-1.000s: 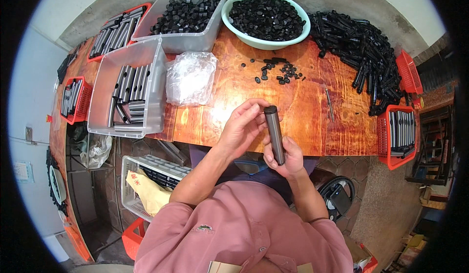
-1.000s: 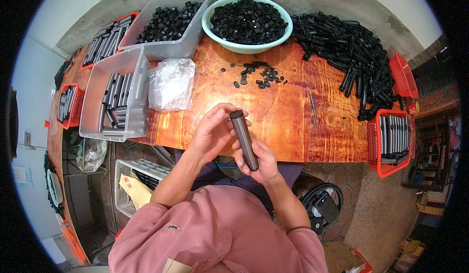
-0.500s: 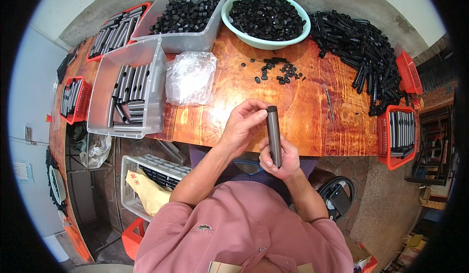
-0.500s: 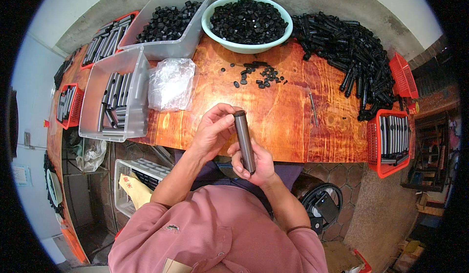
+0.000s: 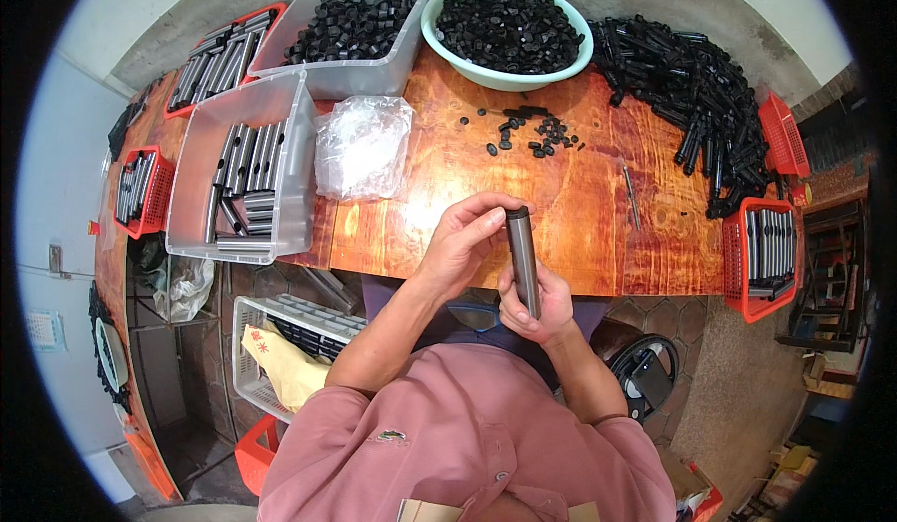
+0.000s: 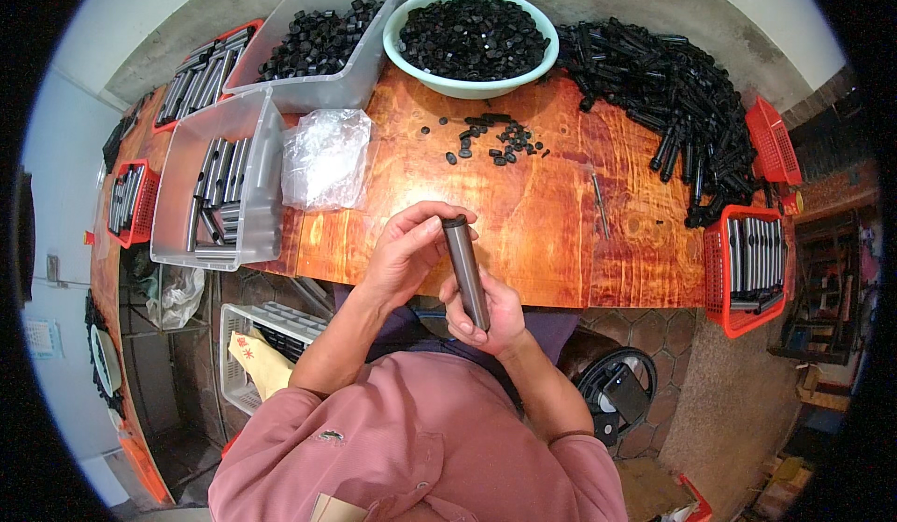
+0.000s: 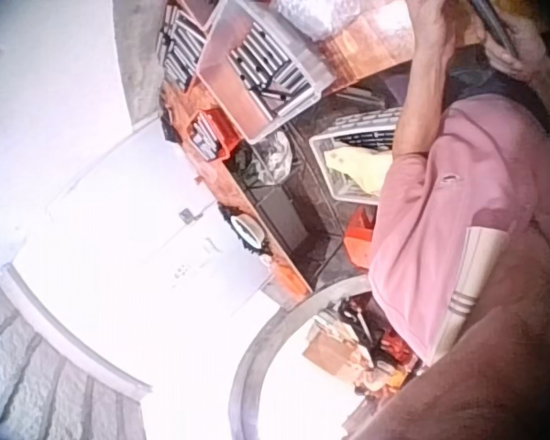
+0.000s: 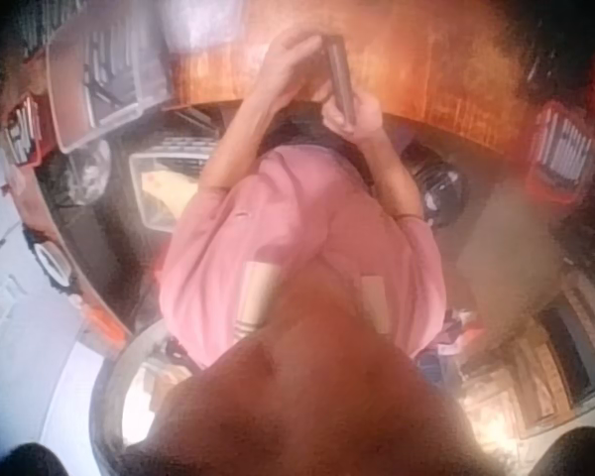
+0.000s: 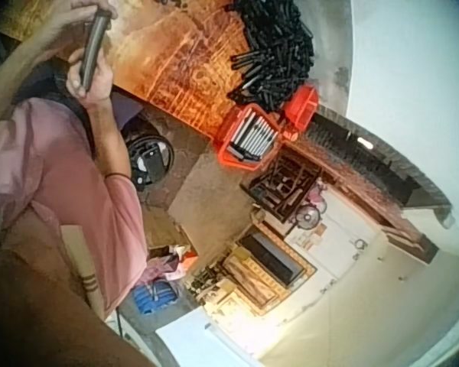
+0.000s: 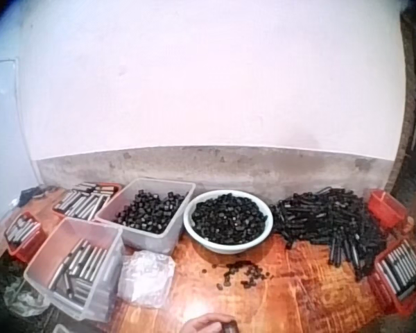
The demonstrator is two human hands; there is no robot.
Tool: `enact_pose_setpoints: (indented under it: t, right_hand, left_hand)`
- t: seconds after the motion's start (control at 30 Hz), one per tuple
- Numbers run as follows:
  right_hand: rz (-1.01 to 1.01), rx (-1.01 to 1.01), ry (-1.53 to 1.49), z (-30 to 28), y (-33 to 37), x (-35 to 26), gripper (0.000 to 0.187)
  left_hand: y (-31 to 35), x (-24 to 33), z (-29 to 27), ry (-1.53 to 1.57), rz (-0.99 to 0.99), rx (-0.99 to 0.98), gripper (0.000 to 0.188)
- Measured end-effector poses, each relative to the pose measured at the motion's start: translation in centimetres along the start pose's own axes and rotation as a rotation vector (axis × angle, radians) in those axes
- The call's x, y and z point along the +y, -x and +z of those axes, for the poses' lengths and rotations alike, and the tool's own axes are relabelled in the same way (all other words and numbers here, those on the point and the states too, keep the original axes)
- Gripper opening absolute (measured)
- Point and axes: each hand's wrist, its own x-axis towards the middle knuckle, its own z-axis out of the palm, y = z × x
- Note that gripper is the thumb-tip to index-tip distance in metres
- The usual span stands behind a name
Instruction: The person assembles cylindrical metal parts with black plastic components at a workbench. They pick up a metal cylinder, insert a black plastic piece, and place the assembled unit into a red basket. The process repeats with additional parts from nearby containers.
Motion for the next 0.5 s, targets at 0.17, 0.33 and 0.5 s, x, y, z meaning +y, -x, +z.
enact_pose_setpoints:
  t: [0.17,0.33,0.5]
  right_hand:
    - [-0.024,0.014,0.003,0.2,-0.1,0.2,0.061]
    - [-0.065,0.097,0.135,-0.4,0.0,0.1,0.062]
    - [-0.268,0.347,0.600,0.5,0.0,-0.2,0.050]
  left_hand:
    - [0.0,-0.3,-0.3,-0.032,0.011,0.023,0.026]
    - [0.0,-0.2,-0.6,-0.038,0.019,0.029,0.026]
    - [0.2,0.6,-0.1,-0.103,0.053,0.019,0.032]
